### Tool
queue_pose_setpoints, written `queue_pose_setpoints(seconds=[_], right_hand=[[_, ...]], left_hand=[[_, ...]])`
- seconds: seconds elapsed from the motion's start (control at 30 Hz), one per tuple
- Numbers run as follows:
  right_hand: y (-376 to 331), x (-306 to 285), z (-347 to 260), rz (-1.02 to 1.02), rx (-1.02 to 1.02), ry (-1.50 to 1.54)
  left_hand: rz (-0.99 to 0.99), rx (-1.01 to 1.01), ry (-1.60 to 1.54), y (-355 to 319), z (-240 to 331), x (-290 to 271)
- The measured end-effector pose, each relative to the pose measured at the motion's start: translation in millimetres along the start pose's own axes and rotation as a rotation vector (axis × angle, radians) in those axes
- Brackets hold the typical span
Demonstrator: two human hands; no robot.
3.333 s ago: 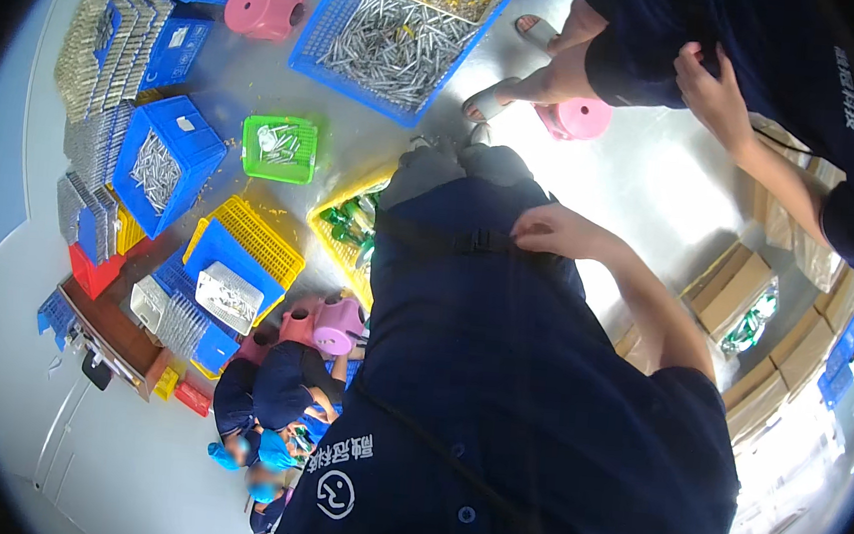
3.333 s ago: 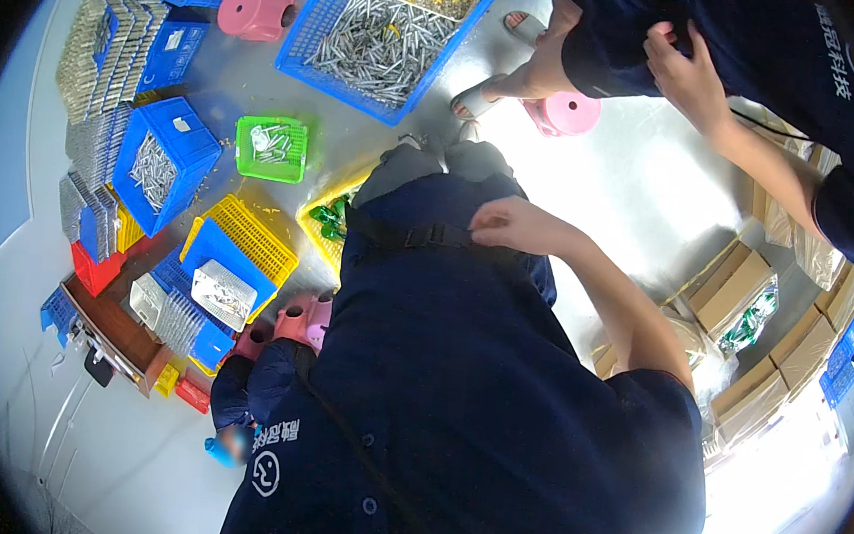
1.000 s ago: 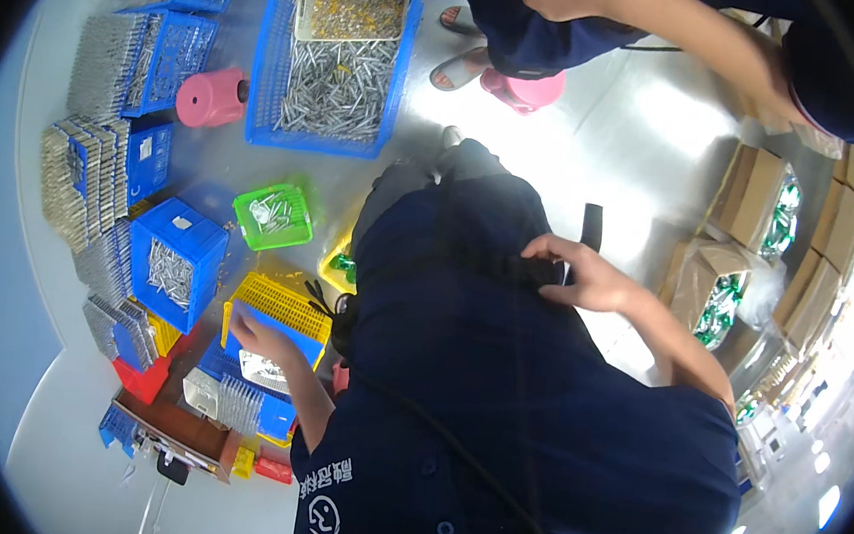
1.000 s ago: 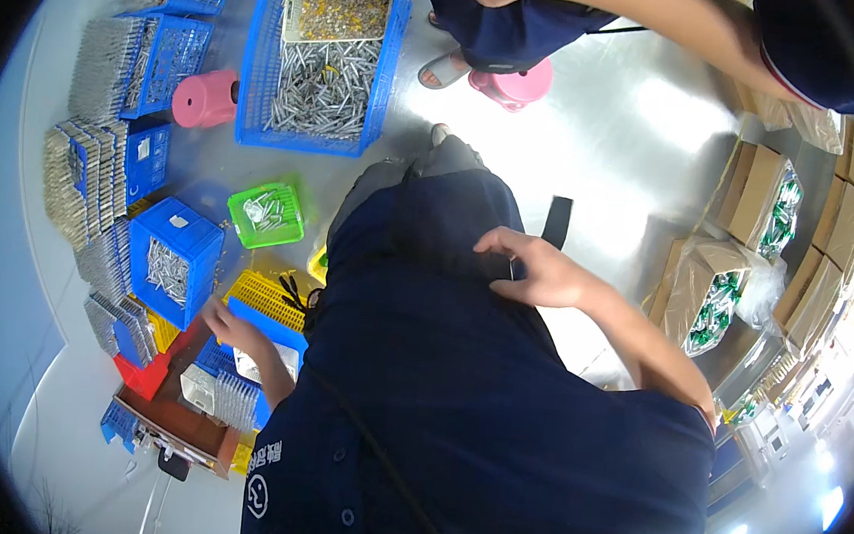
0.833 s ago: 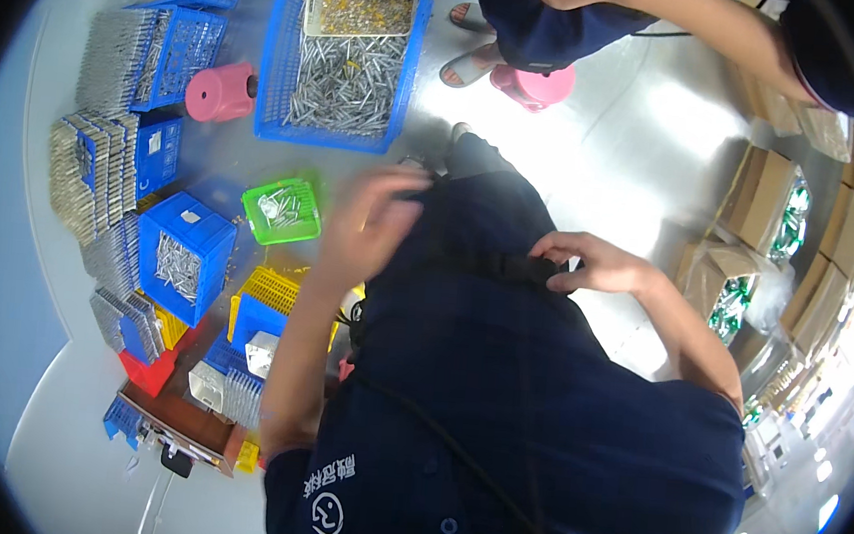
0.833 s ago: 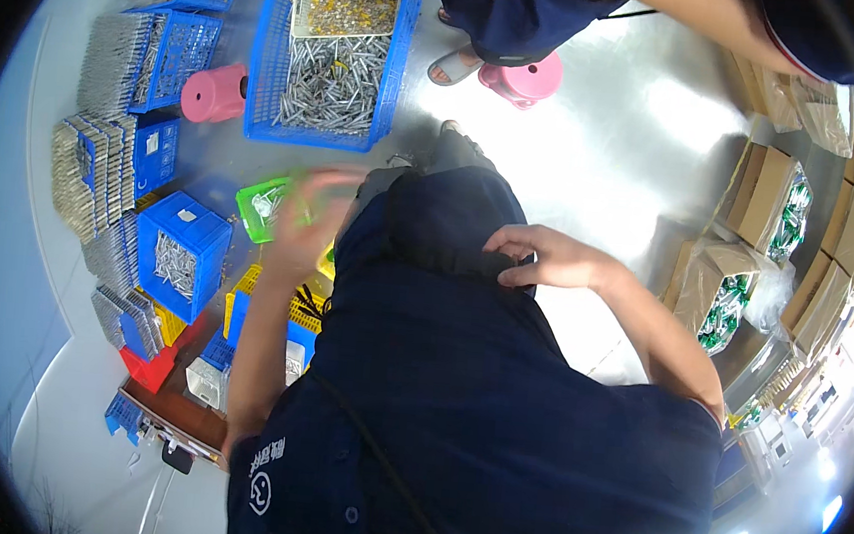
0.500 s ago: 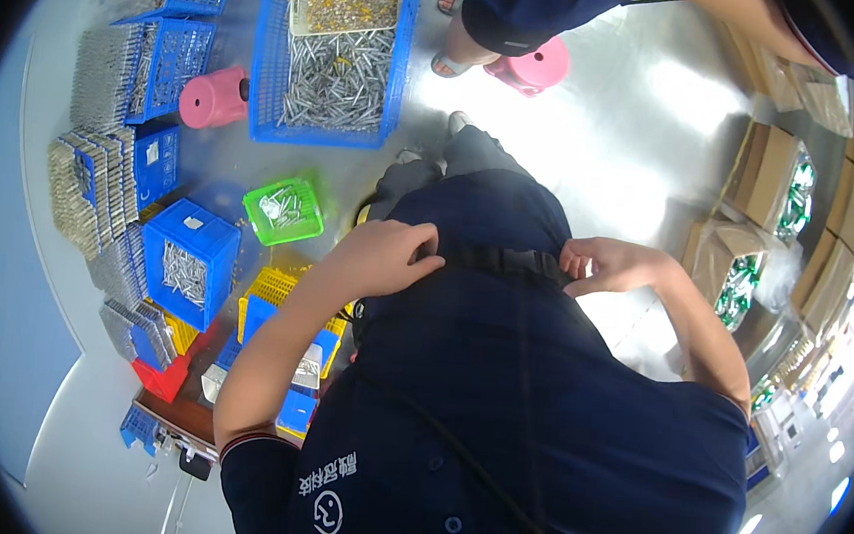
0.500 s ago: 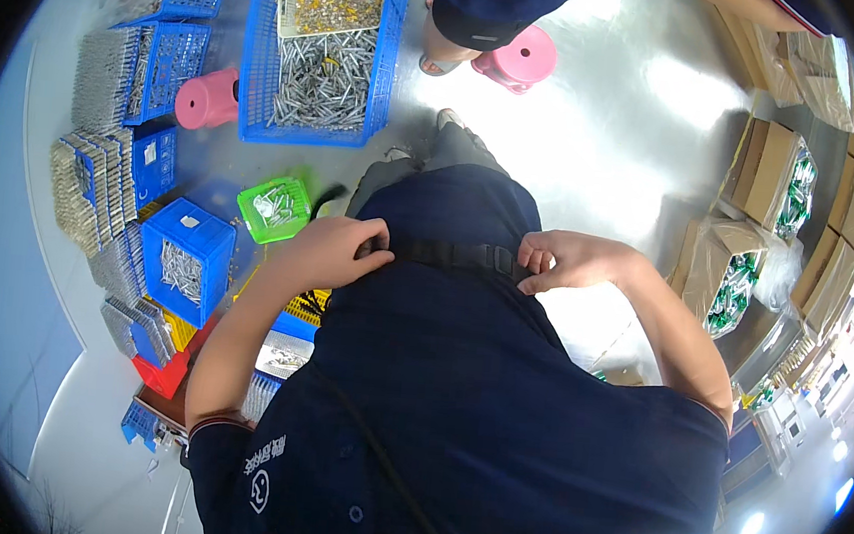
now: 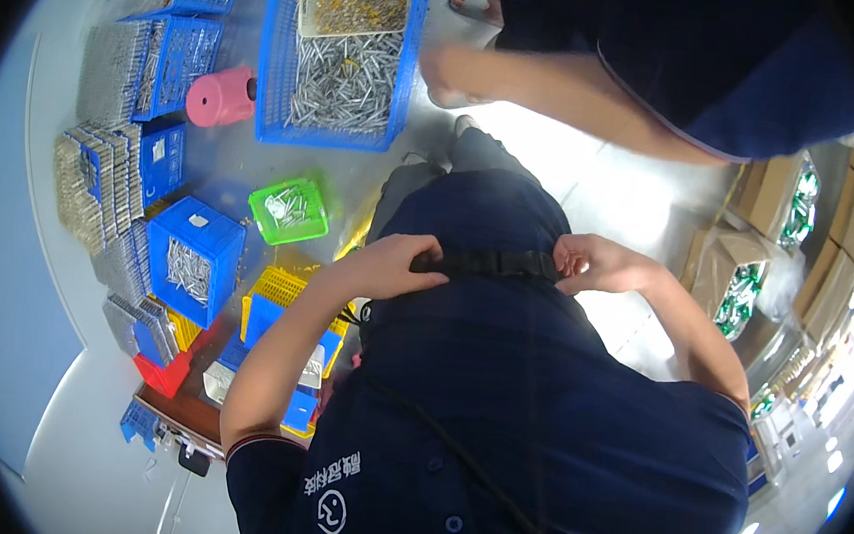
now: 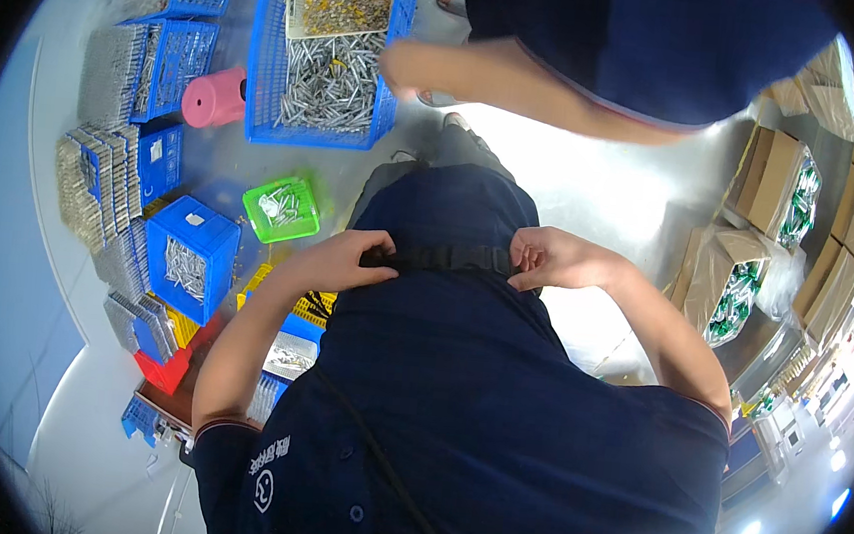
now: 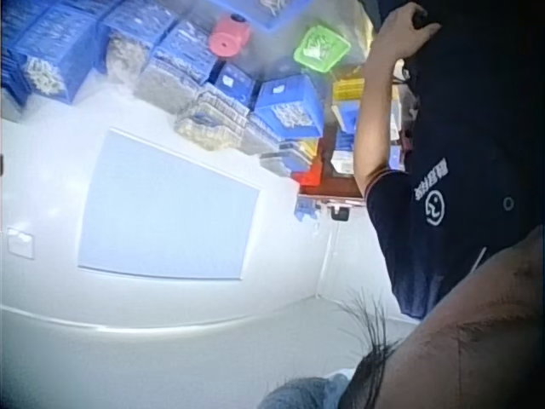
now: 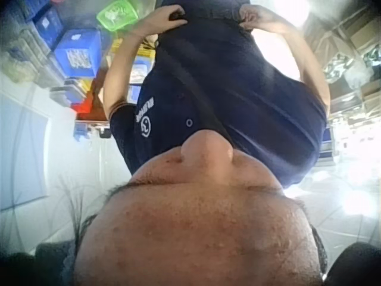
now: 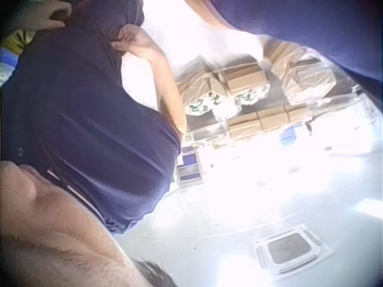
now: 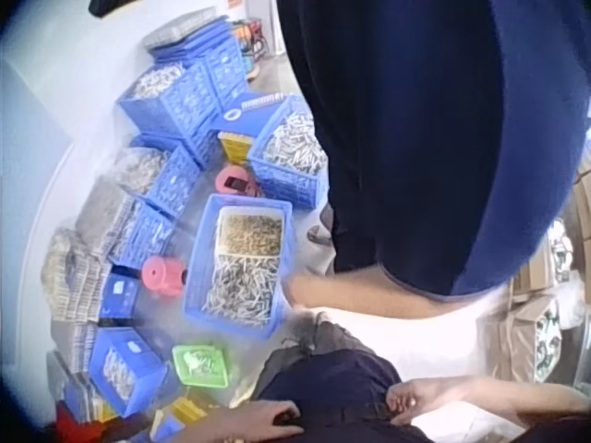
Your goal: The person fastens a waist strap with assistance from another person, sits down, and uses pliers to assemble metal components taken from a basket.
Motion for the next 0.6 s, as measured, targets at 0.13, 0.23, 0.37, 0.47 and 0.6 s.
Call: queue_pose_setpoints(seconds=[0.13, 0.23, 0.37, 0.47, 0.6], right_hand=[[1, -3, -4, 0.085, -0.044, 0.077], [3, -6, -10, 0.05, -0.036, 0.021], [7, -11, -16, 0.027, 0.0, -0.021], [10, -16, -16, -0.001, -0.016, -0.084], [14, -18, -24, 0.005, 0.041, -0.064]], left_hand=[[-0.067, 0.035, -0.127, 5, -2, -5], [-0.105, 0.143, -0.11, 3, -6, -11], [0.018, 0.113, -0.018, 12, -7, -4], [0.502, 0.228, 0.205, 15, -4, 7], [0.628, 0.156, 0.286, 4, 0, 21]])
Point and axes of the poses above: each hand's wrist, its own y-axis towards the middle knuckle, its own x-axis out of the palm, z = x × y, the point moved 2 cm from there along y, towards the middle knuckle, and after that the axes turned 7 degrees about -x, right-handed, at the moved point
